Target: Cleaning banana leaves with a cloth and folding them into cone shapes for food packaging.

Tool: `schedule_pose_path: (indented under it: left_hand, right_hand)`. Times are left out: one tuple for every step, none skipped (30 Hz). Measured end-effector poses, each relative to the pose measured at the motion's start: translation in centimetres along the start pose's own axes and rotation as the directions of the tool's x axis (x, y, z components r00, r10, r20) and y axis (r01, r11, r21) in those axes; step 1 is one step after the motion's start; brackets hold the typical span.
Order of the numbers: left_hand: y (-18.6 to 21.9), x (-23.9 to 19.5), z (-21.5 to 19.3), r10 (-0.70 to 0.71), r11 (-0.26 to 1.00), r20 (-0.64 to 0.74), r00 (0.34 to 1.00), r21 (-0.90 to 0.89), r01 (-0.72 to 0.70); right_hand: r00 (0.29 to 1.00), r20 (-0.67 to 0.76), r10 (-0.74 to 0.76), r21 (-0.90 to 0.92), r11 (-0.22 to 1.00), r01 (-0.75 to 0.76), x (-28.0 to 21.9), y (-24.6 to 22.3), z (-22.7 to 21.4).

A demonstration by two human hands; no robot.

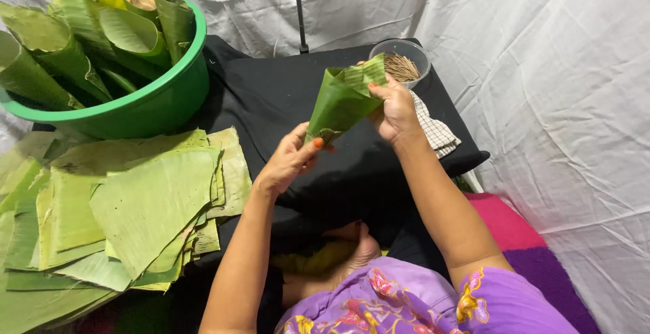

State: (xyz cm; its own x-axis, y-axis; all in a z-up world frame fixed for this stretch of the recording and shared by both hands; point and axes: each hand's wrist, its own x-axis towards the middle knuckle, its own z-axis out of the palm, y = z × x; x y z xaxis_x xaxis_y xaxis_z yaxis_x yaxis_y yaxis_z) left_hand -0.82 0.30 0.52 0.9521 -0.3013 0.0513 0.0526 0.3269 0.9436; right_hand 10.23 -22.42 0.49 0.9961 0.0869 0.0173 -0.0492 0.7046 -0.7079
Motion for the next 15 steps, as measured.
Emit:
schedule_pose_path:
  left_hand:
    - [-0.3,0.2,-0.8,-0.001,1.000,-0.001,1.000,0.003,0.001]
    - [-0.6,0.5,-1.6,0.006,1.000,-0.090,0.996,0.014,-0.005]
    - [-1.0,0.8,-2.5,0.015,1.000,-0.178,0.984,0.025,-0.011]
    - [-0.9,0.9,-3.1,0.017,1.000,-0.178,0.984,0.025,-0.013]
    - [-0.9,1.0,-3.8,0.028,1.000,-0.234,0.972,0.002,-0.028]
    - [-0.9,0.9,-4.5,0.035,0.999,-0.294,0.955,-0.020,-0.043]
    - [-0.9,0.9,-4.5,0.035,0.999,-0.299,0.954,-0.022,-0.043]
    - [-0.8,0.9,-4.7,0.054,0.997,-0.350,0.935,-0.026,-0.068]
    - [-0.7,0.9,-4.8,0.073,0.995,-0.401,0.913,-0.029,-0.093]
    - [-0.8,1.1,-4.7,0.076,0.995,-0.402,0.912,-0.030,-0.096]
    - [-0.8,1.3,-4.6,0.114,0.990,-0.417,0.902,-0.030,-0.139]
    - [-0.9,1.5,-4.5,0.151,0.983,-0.429,0.891,-0.032,-0.183]
    - [-0.5,1.5,-4.3,0.154,0.982,-0.429,0.890,-0.034,-0.187]
    - [-0.3,1.5,-4.0,0.211,0.975,-0.400,0.892,0.026,-0.219]
    - [0.0,1.4,-3.8,0.265,0.964,-0.368,0.891,0.085,-0.252]
  right_hand:
    - [1.000,0.000,0.001,0.004,1.000,-0.001,-0.1,0.1,-0.2]
    - [1.000,0.013,0.011,0.025,1.000,-0.011,-0.1,0.0,-0.4]
    - [0.999,0.025,0.021,0.047,0.999,-0.022,-0.2,0.1,-0.5]
    - [0.999,0.027,0.021,0.046,0.999,-0.022,-0.2,0.1,-0.7]
    - [1.000,0.024,0.016,0.023,1.000,-0.016,-0.3,0.1,-0.9]
    - [1.000,0.021,0.016,-0.001,1.000,-0.016,-0.4,0.3,-1.1]
    - [1.000,0.023,0.021,-0.002,1.000,-0.021,-0.3,0.4,-1.3]
    - [0.999,-0.013,0.043,-0.005,0.999,-0.043,-0.1,0.6,-1.4]
    - [0.997,-0.048,0.064,-0.007,0.998,-0.065,0.2,0.7,-1.6]
    - [0.997,-0.044,0.065,-0.008,0.998,-0.065,-0.2,0.3,-1.1]
    - [0.989,-0.049,0.139,0.017,0.990,-0.138,-0.6,-0.2,-0.7]
    - [0.976,-0.054,0.211,0.040,0.977,-0.209,-1.0,-0.7,-0.2]
    - [0.977,-0.052,0.209,0.037,0.978,-0.207,-0.9,-0.2,-0.5]
    - [0.963,-0.054,0.265,0.064,0.963,-0.262,-0.8,0.2,-0.9]
    - [0.946,-0.054,0.320,0.092,0.945,-0.315,-0.7,0.6,-1.3]
